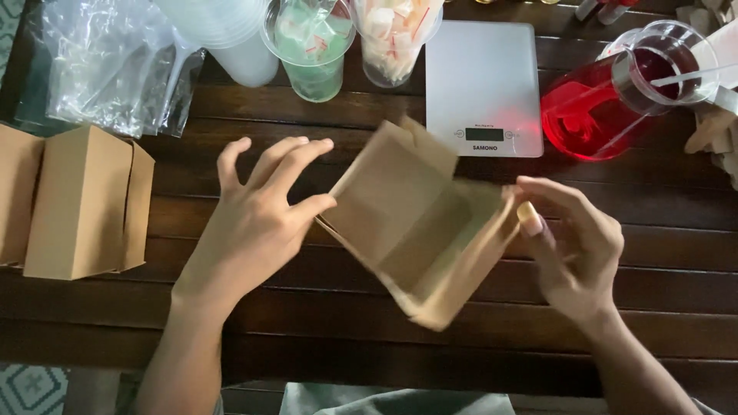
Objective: The person assembles a flat cardboard box by folding its sides and tucking tabs into slots to form a rectangular container. The finished box is placed on the table next to other completed boxes.
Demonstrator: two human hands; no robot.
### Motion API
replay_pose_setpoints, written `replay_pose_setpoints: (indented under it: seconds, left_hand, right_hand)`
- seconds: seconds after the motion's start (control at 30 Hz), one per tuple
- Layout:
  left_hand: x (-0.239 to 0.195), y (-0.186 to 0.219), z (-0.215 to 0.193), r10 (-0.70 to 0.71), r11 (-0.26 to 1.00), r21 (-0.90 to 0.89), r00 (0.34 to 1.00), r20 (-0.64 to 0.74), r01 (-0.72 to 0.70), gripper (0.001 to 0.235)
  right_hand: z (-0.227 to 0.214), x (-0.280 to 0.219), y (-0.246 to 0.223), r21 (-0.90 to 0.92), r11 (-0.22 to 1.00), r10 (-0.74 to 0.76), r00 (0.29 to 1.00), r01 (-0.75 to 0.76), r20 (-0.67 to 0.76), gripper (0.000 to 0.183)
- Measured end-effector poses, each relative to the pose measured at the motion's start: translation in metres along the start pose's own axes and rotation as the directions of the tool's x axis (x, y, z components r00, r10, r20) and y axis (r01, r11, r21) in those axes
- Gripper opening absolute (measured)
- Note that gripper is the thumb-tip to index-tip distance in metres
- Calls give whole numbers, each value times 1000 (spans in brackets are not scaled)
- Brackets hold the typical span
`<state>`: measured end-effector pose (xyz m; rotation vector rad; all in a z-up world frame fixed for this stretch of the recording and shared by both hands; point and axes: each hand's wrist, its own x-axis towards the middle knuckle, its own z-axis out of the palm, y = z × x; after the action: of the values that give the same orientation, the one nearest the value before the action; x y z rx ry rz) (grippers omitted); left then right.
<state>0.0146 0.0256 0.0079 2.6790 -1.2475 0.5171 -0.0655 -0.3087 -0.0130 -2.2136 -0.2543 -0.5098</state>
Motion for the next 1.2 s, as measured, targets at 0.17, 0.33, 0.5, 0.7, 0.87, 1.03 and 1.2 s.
replay_pose_setpoints:
  seconds: [0.17,0.33,0.5,0.7,0.87,1.03,1.2]
  left_hand:
    - [-3,-2,7,-16,991,130,1000,-9,17,61]
    - [-4,-2,10,-36,991,132,999,1,35,62]
    - [-3,-2,12,-72,997,32,995,-68,75,38]
    - [2,4,16,-118,990,-99,968,-221,98,25]
    - [3,8,3,-166,951,-298,952,-258,85,20]
    - [5,12,-4,-75,828,-558,975,-208,-56,39]
    - [5,30,-1,153,682,-690,970,-191,-244,53]
  right_hand:
    - [6,0,0,151,967,-225,964,204,141,27]
    - [9,10,-15,325,859,-496,798,395,342,24]
    - [9,18,-39,520,770,-601,693,370,398,41]
    - [14,0,-42,440,729,-677,648,524,350,47]
    - [20,-11,-37,275,674,-738,641,686,210,53]
    - [21,-16,-43,41,604,-794,597,796,114,55]
    - [21,-12,-46,-15,608,-765,592,793,255,39]
